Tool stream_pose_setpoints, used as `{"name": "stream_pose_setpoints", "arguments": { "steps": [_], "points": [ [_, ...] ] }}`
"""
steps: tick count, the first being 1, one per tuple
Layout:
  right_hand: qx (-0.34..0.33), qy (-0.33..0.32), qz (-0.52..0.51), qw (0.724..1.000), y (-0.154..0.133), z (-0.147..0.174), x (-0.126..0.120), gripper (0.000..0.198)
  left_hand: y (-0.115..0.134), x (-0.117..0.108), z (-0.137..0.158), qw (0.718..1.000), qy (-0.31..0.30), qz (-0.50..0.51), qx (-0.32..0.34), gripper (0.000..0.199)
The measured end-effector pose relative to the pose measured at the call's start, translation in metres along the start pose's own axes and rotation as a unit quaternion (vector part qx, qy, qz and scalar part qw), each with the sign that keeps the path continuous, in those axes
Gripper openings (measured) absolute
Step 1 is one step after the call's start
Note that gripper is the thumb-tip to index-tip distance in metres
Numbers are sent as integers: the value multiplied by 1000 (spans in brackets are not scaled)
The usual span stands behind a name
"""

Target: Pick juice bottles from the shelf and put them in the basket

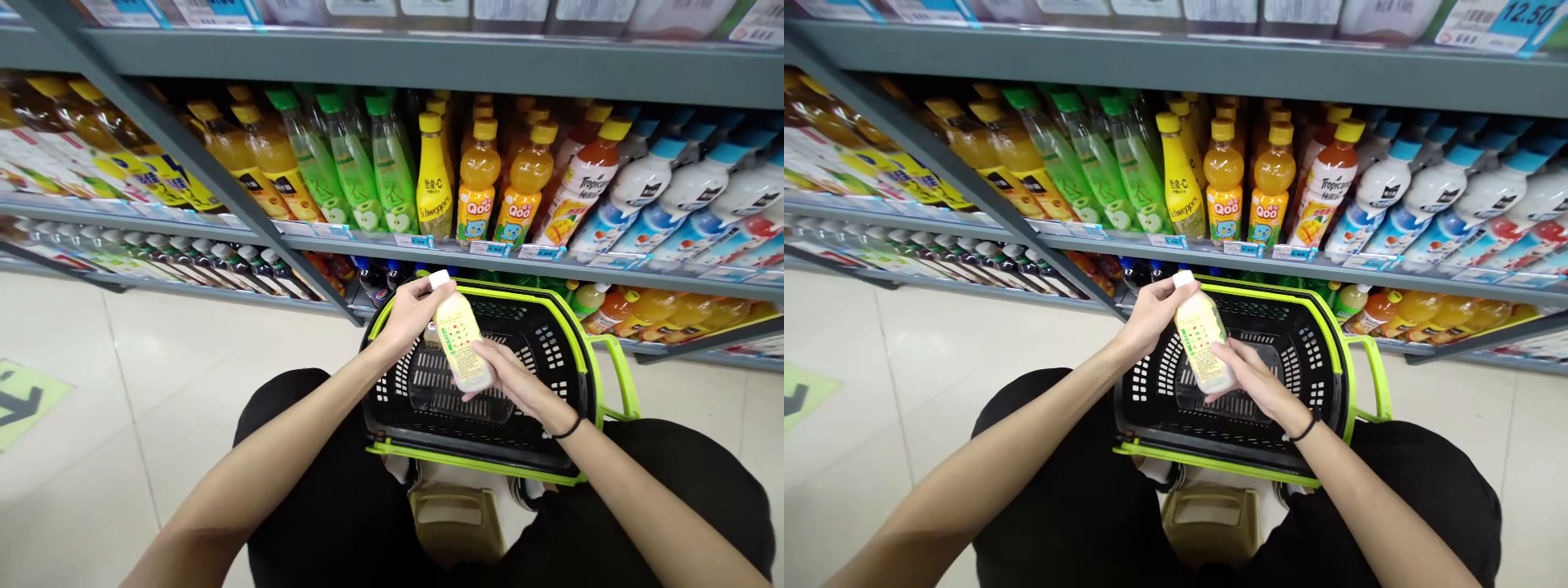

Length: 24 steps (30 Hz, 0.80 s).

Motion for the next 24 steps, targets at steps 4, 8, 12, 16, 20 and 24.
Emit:
{"name": "stream_pose_setpoints", "arguments": {
  "steps": [4,8,12,16,20,24],
  "points": [
    [-23,12,-57,998,6,-2,5,65,7,3,3,1000,-26,3,14,52],
    [-30,25,-63,997,12,-1,2,61,4,3,4,999,-32,4,3,48],
    [-15,53,-83,995,18,2,0,73,6,1,7,1000,-23,-7,-2,46],
    [-9,49,-134,990,19,3,7,84,12,1,9,1000,-25,2,6,45],
    [-24,-18,-199,980,12,4,23,75,13,1,8,999,-26,23,5,50],
    [-66,-89,-219,969,-4,9,40,63,17,-1,6,999,-20,25,25,54]
  ]
}}
Point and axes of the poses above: each hand's wrist, its own z-axis away from the middle knuckle, its own x-axis out of the palm, y = z × x, the point moved 10 cm from there along -z, towards the middle knuckle, and after that the axes turned 11 degrees about -y, right-handed, at the moved point
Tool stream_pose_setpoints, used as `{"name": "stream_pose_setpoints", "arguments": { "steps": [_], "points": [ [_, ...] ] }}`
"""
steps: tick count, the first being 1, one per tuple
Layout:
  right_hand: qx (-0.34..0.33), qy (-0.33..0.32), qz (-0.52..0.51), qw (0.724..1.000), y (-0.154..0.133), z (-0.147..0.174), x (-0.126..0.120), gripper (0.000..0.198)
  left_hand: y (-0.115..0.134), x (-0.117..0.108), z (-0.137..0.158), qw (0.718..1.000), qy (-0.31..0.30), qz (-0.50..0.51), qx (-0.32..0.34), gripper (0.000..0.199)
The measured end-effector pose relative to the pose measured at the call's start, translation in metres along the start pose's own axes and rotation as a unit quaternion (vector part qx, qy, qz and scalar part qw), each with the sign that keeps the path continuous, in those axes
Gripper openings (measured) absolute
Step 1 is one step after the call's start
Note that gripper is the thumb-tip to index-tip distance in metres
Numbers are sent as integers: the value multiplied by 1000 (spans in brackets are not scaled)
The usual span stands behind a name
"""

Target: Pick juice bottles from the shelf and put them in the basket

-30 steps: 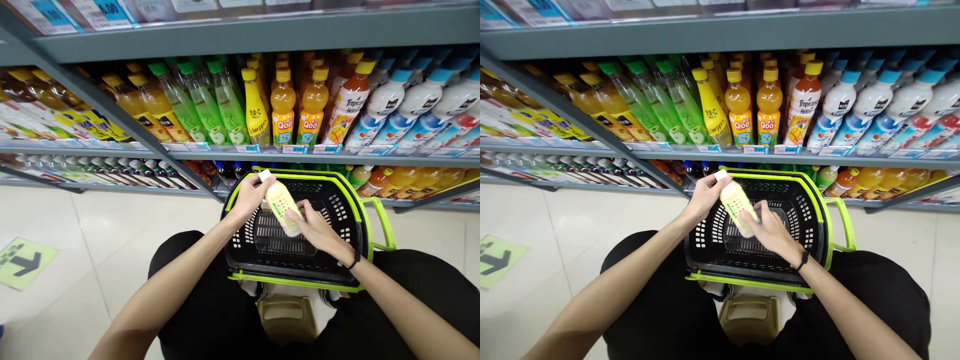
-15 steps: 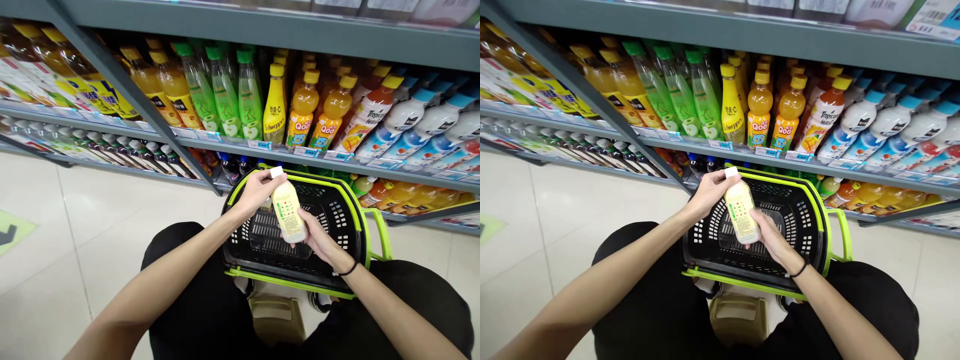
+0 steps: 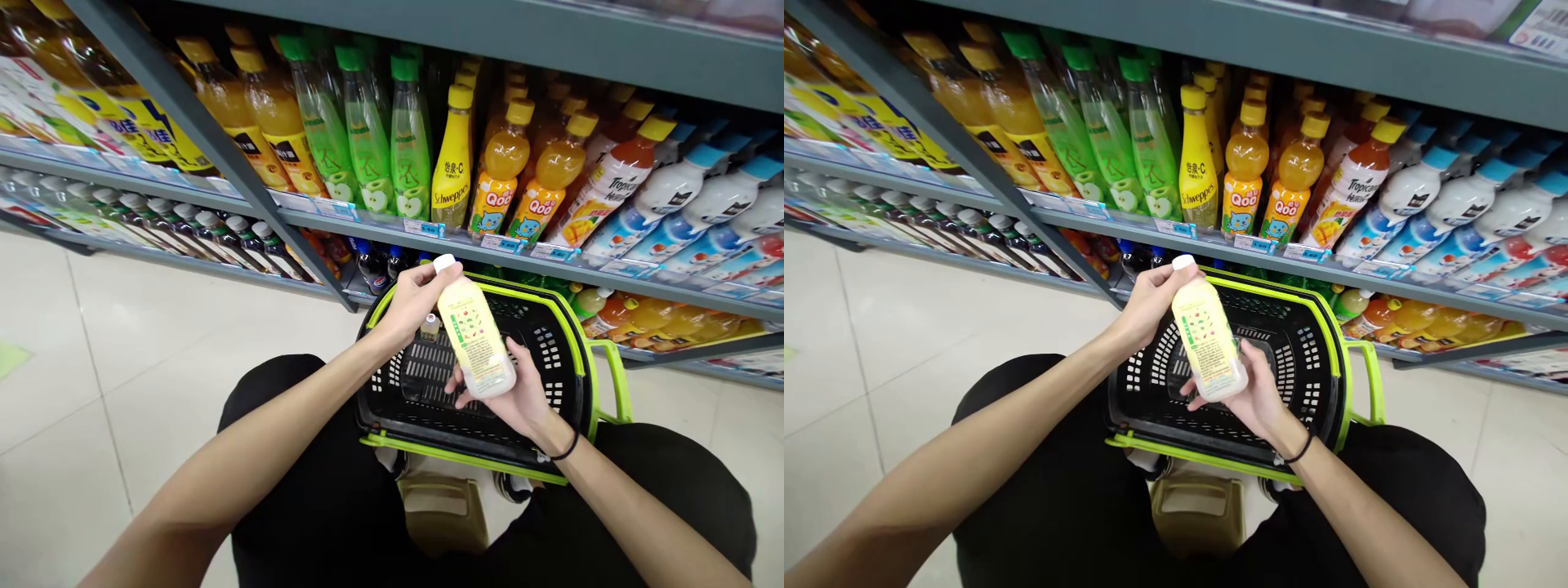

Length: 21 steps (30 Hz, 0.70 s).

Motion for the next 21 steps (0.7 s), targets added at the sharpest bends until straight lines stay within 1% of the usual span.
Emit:
{"name": "stream_pose_setpoints", "arguments": {
  "steps": [2,5,7,10,13,15,16,18,19,20,21],
  "points": [
    [9,-7,6,1000,0,2,5,60,1,0,-1,1000,-7,-8,0,54],
    [17,26,35,999,-1,7,0,55,-3,0,-4,1000,-19,-2,-16,56],
    [-4,51,71,996,-8,9,-6,55,-3,-2,-5,1000,-24,3,-13,58],
    [-43,64,150,986,-19,10,-10,56,2,0,-7,999,-41,-7,5,59],
    [-110,88,248,959,-32,13,-12,66,6,7,-7,997,-72,-1,11,61],
    [-148,119,312,931,-39,18,-15,81,9,11,-6,996,-86,8,15,65],
    [-157,136,346,915,-41,21,-17,88,11,13,-5,996,-90,9,20,66],
    [-171,170,424,873,-46,28,-19,97,14,14,-4,995,-93,1,31,69],
    [-180,186,473,842,-51,32,-18,98,16,14,-4,995,-94,-5,37,70],
    [-190,198,526,805,-58,36,-15,98,17,13,-3,994,-97,-11,42,71],
    [-202,207,580,761,-65,40,-10,95,18,13,-3,994,-100,-14,48,71]
  ]
}}
Point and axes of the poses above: each hand's wrist, its own z-axis away from the middle knuckle, its own x-axis out of the palm, y = z × x, the point moved 10 cm from there along -z, towards the middle knuckle, and after that the axes turned 11 degrees about -y, right-handed, at the moved point
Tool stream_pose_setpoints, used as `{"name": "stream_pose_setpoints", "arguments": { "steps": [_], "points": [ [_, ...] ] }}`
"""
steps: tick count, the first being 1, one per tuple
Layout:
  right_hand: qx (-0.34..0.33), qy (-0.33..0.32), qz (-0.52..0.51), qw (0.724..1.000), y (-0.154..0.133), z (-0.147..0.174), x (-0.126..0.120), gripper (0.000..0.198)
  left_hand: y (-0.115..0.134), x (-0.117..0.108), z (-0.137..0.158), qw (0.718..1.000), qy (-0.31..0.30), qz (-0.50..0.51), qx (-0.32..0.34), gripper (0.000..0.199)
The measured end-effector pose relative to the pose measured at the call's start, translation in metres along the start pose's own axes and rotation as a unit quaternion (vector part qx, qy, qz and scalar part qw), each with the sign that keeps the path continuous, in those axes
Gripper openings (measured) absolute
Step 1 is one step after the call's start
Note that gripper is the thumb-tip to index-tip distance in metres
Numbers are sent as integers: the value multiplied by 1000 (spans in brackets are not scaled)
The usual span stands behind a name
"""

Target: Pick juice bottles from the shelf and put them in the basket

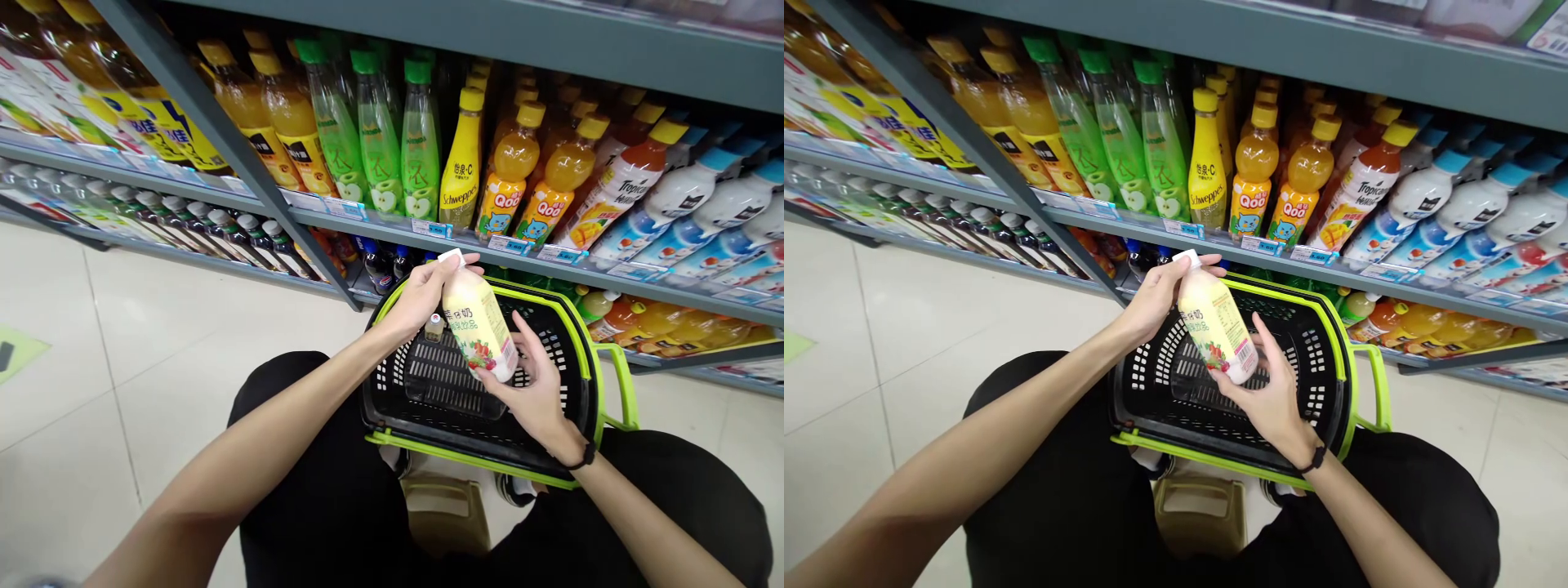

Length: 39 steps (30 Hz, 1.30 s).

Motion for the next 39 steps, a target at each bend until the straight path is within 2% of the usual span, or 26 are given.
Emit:
{"name": "stream_pose_setpoints", "arguments": {
  "steps": [2,6,10,12,14,17,20,22,24,26,28,29,31,33,34,36,39],
  "points": [
    [-63,29,127,989,-18,-1,-12,89,2,1,-1,1000,-12,-2,16,72],
    [-189,71,295,934,-50,0,-27,88,4,3,-1,999,-33,-7,36,72],
    [-247,76,399,880,-61,2,-30,95,7,6,0,997,-47,-32,45,70],
    [-255,76,429,863,-63,2,-32,96,11,2,1,995,-35,-70,62,68],
    [-242,73,430,867,-62,0,-35,96,15,-2,2,991,-19,-112,77,65],
    [-181,53,378,906,-49,-9,-42,88,19,-7,3,988,2,-132,84,58],
    [-64,-5,258,964,-13,-24,-43,77,20,-10,2,988,19,-137,70,51],
    [21,-72,160,984,18,-30,-34,74,15,-10,-1,988,7,-148,39,52],
    [73,-140,77,984,37,-32,-20,70,5,-10,-5,986,-7,-166,-2,53],
    [89,-198,24,976,42,-31,-9,63,-5,-13,-9,979,-11,-199,-32,53],
    [98,-269,42,957,39,-26,3,57,-15,-14,-11,968,-10,-246,-46,57],
    [106,-309,88,941,38,-23,8,55,-21,-13,-12,961,-13,-271,-52,58],
    [135,-373,222,891,43,-15,12,49,-38,-5,-14,944,-29,-321,-71,59],
    [174,-379,306,856,51,-13,5,42,-61,9,-17,918,-64,-380,-96,54],
    [197,-370,327,847,56,-15,-1,40,-77,17,-19,897,-88,-418,-112,50],
    [244,-353,344,835,70,-19,-13,35,-114,30,-24,840,-144,-501,-149,39],
    [274,-341,334,835,86,-25,-23,26,-181,35,-35,730,-222,-607,-220,27]
  ]
}}
Point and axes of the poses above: each hand's wrist, its own z-axis away from the middle knuckle, its own x-axis out of the palm, y = z × x, the point moved 10 cm from there along -z, towards the middle knuckle, and after that the axes turned 11 degrees about -y, right-handed, at the moved point
